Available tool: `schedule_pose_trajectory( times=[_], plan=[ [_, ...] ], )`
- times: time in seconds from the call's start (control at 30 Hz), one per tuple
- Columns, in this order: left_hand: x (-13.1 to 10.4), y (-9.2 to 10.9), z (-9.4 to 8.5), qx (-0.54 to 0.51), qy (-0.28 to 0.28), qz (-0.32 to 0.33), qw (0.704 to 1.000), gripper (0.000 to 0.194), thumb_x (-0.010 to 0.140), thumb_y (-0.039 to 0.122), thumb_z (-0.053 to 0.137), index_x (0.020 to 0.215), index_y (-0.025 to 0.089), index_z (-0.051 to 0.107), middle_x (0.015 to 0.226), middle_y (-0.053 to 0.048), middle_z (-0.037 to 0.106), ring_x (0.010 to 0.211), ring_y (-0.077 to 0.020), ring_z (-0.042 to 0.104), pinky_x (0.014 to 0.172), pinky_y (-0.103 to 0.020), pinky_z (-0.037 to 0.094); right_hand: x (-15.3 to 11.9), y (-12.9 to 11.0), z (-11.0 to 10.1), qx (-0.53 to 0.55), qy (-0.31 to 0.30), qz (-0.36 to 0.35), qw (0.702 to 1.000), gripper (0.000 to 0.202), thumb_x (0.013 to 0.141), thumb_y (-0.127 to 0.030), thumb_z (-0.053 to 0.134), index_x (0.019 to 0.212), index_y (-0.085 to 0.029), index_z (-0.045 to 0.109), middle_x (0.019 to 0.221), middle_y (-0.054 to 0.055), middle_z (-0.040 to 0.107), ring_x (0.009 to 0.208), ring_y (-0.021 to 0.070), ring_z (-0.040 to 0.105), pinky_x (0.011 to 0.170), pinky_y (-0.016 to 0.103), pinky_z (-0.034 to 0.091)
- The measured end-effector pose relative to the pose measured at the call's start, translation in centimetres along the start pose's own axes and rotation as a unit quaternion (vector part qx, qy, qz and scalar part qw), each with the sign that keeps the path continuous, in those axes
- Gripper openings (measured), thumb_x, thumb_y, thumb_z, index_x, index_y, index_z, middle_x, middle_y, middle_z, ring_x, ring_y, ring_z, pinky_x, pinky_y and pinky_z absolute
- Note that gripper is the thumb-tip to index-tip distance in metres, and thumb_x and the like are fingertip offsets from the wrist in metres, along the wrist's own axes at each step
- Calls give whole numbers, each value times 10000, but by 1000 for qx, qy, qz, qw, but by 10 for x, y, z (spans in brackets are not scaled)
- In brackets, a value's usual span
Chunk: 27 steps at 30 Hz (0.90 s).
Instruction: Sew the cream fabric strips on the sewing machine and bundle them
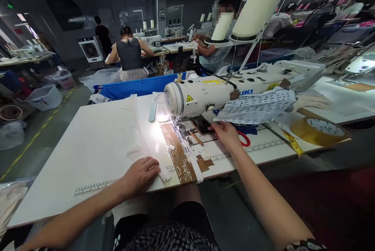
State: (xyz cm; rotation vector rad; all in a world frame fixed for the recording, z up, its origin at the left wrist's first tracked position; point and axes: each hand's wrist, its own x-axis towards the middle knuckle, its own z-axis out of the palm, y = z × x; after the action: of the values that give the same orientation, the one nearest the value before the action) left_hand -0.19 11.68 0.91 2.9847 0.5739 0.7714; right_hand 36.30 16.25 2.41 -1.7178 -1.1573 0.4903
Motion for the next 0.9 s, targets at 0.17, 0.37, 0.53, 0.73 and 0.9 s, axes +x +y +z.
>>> schedule_pose_trajectory(
  times=[0.17, 0.37, 0.53, 0.73, 0.9],
  plan=[
    [-22, 21, -1, -61, 61, -130, 988, 211, 974, 126, 446, 1092, 199, 604, 1001, -61, 670, 889, -166, 637, 762, -282, 541, -58, 5, 14, 1, 18, -43, 999, 370, 775, -431, 550, 1035, -180, 630, 702, 36, 640, 616, 190, 569, 607, 324, 453],
    [-19, 45, 3, -246, 128, -323, 905, 167, 975, 242, 502, 973, 208, 665, 929, -31, 697, 854, -154, 652, 749, -245, 509, -137, -25, 38, 27, -188, -138, 972, 335, 936, -409, 458, 1105, -189, 647, 677, -6, 625, 585, 148, 559, 575, 273, 457],
    [-14, 44, 5, -341, 196, -456, 798, 270, 939, 396, 542, 836, 176, 657, 727, -1, 634, 692, -133, 571, 657, -225, 439, -160, -47, 60, 56, -287, -158, 943, 307, 959, -391, 473, 1127, -191, 634, 731, 4, 648, 625, 144, 584, 582, 266, 466],
    [-15, 40, 3, -360, 212, -469, 778, 362, 928, 494, 532, 798, 170, 628, 656, 21, 562, 608, -107, 484, 594, -212, 391, -159, -68, 90, 62, -274, -185, 942, 315, 942, -395, 526, 1131, -176, 650, 716, 1, 624, 567, 133, 538, 527, 262, 434],
    [-12, 43, 4, -349, 231, -460, 783, 401, 941, 539, 498, 804, 177, 607, 681, 11, 566, 627, -116, 480, 606, -228, 385, -156, -84, 103, 83, -296, -242, 920, 214, 945, -317, 501, 972, -214, 688, 835, 41, 709, 741, 173, 645, 675, 290, 490]
  ],
)
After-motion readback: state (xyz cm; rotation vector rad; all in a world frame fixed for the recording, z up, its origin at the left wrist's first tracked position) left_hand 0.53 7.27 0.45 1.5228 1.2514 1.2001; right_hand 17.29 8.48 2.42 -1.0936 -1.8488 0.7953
